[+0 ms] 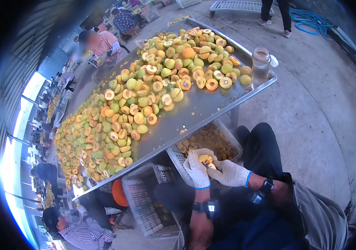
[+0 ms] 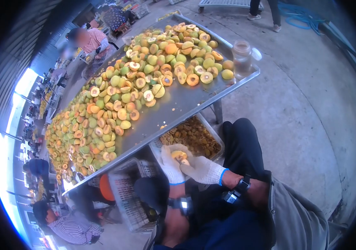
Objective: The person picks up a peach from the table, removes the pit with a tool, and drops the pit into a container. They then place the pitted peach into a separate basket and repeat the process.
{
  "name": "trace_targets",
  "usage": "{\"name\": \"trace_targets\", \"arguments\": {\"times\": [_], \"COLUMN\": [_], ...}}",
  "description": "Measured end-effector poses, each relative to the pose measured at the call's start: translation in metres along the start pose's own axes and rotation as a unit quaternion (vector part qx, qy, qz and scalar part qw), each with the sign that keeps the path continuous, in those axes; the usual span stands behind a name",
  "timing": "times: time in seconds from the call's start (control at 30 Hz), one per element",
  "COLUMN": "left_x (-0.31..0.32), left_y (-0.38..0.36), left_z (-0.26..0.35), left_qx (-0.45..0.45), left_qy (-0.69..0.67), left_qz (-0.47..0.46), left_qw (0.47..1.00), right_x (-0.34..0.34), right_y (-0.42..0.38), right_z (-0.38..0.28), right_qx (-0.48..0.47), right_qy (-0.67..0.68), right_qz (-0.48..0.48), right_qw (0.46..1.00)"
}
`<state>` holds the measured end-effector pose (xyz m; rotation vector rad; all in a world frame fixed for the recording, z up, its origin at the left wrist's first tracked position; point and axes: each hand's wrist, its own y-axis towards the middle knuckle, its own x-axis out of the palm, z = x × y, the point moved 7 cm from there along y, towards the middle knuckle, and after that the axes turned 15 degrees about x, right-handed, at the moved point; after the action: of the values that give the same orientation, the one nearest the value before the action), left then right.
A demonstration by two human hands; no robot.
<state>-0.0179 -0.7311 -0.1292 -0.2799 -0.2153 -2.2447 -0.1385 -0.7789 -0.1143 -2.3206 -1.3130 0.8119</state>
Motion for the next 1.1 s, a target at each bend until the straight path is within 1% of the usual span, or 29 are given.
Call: {"name": "trace_targets", "arguments": {"times": [0.03, 0.1, 0.13, 0.2, 0.23, 0.3, 0.33, 0.4, 0.43, 0.5, 0.53, 0.6, 0.63, 0.7, 0.73, 0.8, 0.83, 0.9, 0.93, 1.0, 1.03, 1.1], "left_x": [0.001, 0.004, 0.004, 0.006, 0.012, 0.013, 0.013, 0.015, 0.015, 0.021, 0.021, 0.023, 0.025, 0.025, 0.026, 0.026, 0.028, 0.034, 0.035, 0.034, 0.03, 0.023], "left_y": [0.001, 0.001, 0.001, -0.001, -0.002, -0.005, -0.005, -0.005, -0.005, -0.005, -0.005, -0.006, -0.006, -0.004, -0.005, -0.004, -0.005, -0.007, -0.007, -0.014, -0.014, -0.013], "left_z": [0.0, 0.004, 0.006, 0.013, 0.017, 0.023, 0.022, 0.026, 0.027, 0.035, 0.036, 0.037, 0.037, 0.034, 0.033, 0.028, 0.026, 0.023, 0.025, 0.016, 0.013, 0.002], "left_qx": [0.001, 0.023, 0.024, 0.022, 0.023, 0.029, 0.028, 0.07, 0.071, 0.106, 0.107, 0.096, 0.096, 0.061, 0.06, 0.042, 0.042, 0.046, 0.047, -0.049, -0.051, -0.11], "left_qy": [0.0, 0.009, 0.009, 0.013, 0.013, 0.026, 0.026, 0.05, 0.05, 0.06, 0.06, 0.085, 0.086, 0.062, 0.061, 0.032, 0.032, -0.081, -0.082, -0.196, -0.195, -0.183], "left_qz": [0.0, -0.019, -0.018, -0.017, -0.019, 0.051, 0.049, 0.001, 0.001, -0.033, -0.034, -0.054, -0.055, -0.028, -0.029, -0.013, -0.014, 0.004, 0.004, 0.067, 0.068, 0.061], "left_qw": [1.0, 1.0, 1.0, 1.0, 0.999, 0.998, 0.998, 0.996, 0.996, 0.992, 0.992, 0.99, 0.99, 0.996, 0.996, 0.999, 0.999, 0.996, 0.996, 0.977, 0.977, 0.975], "right_x": [-0.002, 0.009, 0.01, 0.004, 0.003, -0.002, -0.004, -0.005, -0.007, -0.006, -0.009, -0.003, 0.0, -0.006, -0.004, -0.008, -0.011, -0.011, -0.015, -0.014, -0.01, -0.006], "right_y": [0.0, 0.002, 0.003, 0.004, 0.007, 0.008, 0.006, 0.0, -0.002, -0.004, -0.005, -0.008, -0.008, -0.002, 0.001, 0.003, 0.001, -0.005, -0.007, -0.01, -0.006, 0.007], "right_z": [-0.001, 0.013, 0.016, 0.007, 0.008, 0.005, 0.005, 0.004, 0.002, 0.005, 0.003, 0.01, 0.012, 0.009, 0.013, 0.009, 0.008, 0.006, 0.001, 0.004, 0.011, 0.017], "right_qx": [-0.001, 0.098, 0.098, -0.014, -0.015, -0.056, -0.055, -0.037, -0.038, 0.005, 0.004, 0.071, 0.071, -0.026, -0.026, -0.064, -0.064, -0.021, -0.022, 0.025, 0.026, -0.029], "right_qy": [0.0, 0.091, 0.09, 0.051, 0.052, -0.051, -0.049, 0.069, 0.068, 0.086, 0.086, 0.127, 0.128, 0.08, 0.08, 0.047, 0.047, 0.14, 0.139, 0.08, 0.08, 0.01], "right_qz": [0.0, -0.111, -0.112, -0.04, -0.038, 0.022, 0.023, -0.05, -0.05, -0.091, -0.09, -0.169, -0.169, -0.053, -0.052, -0.018, -0.017, -0.122, -0.122, -0.141, -0.143, -0.074], "right_qw": [1.0, 0.985, 0.985, 0.998, 0.998, 0.997, 0.997, 0.996, 0.996, 0.992, 0.992, 0.975, 0.975, 0.995, 0.995, 0.997, 0.997, 0.982, 0.982, 0.986, 0.986, 0.997]}}
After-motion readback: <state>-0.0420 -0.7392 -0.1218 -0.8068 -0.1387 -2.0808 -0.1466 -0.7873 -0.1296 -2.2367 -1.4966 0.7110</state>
